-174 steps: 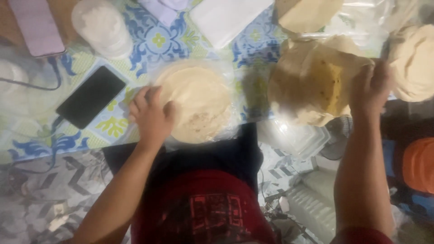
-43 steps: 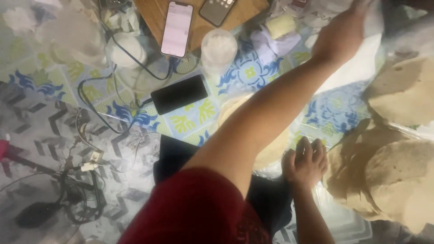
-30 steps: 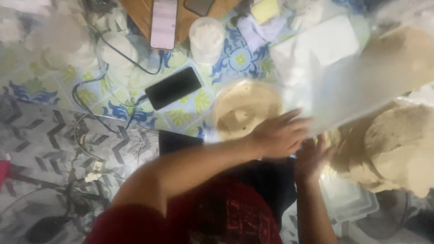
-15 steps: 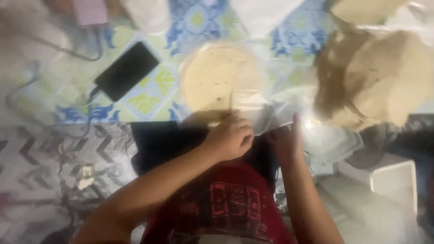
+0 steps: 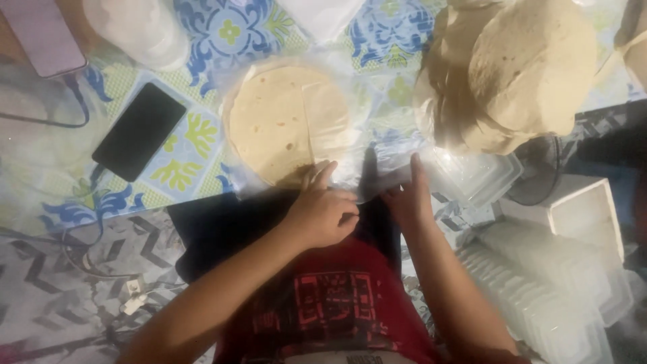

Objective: The person places tortillas into plastic bags by hand and stacks them on a table.

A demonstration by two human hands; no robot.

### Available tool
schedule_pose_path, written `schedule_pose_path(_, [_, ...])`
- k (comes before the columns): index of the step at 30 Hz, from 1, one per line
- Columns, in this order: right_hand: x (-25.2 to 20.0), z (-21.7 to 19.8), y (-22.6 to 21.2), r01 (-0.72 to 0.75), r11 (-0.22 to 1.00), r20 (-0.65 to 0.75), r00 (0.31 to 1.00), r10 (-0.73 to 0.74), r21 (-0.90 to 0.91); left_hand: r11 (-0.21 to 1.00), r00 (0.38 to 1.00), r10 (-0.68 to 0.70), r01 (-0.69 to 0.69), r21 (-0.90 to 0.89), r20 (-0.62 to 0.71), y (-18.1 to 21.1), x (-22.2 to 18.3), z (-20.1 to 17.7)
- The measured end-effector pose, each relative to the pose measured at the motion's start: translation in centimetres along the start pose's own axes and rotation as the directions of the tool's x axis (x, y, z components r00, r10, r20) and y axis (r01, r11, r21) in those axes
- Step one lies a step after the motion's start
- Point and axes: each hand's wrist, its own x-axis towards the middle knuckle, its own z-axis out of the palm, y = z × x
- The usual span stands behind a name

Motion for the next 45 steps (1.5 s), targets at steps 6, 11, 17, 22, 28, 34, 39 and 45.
schedule_pose_path(6, [10.9, -9.6, 6.3, 0.107, 0.941, 0.419, 0.875, -0.242, 0.320, 0.999, 0.997, -0.053, 0.053, 0.005, -0.064, -0.5, 0.3, 0.4])
schedule_pose_path(11, [5.2, -5.8, 3.8, 0.252, 0.922, 0.253, 0.910, -0.329, 0.294, 0.996, 0.960, 0.004, 0.021, 0.084, -0.279, -0.4, 1.6, 0.7])
schedule_pose_path(17, [1.4, -4.2, 1.7, 0.467, 0.875, 0.221, 0.873, -0.434, -0.126, 0.989, 0.917, 0.102, -0.134, -0.058, -0.387, 2.5, 5.3, -0.9])
schedule_pose_path(22, [-0.4, -3.7, -0.4, 0.234, 0.959, 0.437, 0.854, -0.282, 0.160, 0.943, 0.940, 0.012, -0.124, -0.308, -0.341, 4.3, 8.1, -1.0])
schedule_pose_path(28, [1.6, -7.3, -3.0, 0.293, 0.938, 0.351, 0.872, -0.341, 0.183, 0.969, 0.871, -0.107, -0.017, -0.247, -0.479, -4.2, 13.9, -5.8])
schedule_pose_path(34, [-0.9, -8.7, -6.3, 0.343, 0.867, 0.401, 0.783, -0.476, 0.361, 0.940, 0.350, -0.339, 0.173, -0.296, -0.873, -18.9, 17.9, -14.0])
schedule_pose_path(39, [-5.1, -2.4, -7.1, 0.324, 0.842, 0.463, 0.722, -0.514, 0.431, 0.955, 0.253, -0.297, 0.105, -0.279, -0.921, -14.0, 13.2, -8.8])
schedule_pose_path(45, [-5.7, 8.0, -7.4, 0.352, 0.840, 0.746, 0.399, -0.534, 0.413, 0.514, 0.733, -0.660, 0.281, -0.810, -0.165, -4.9, 10.7, -2.5])
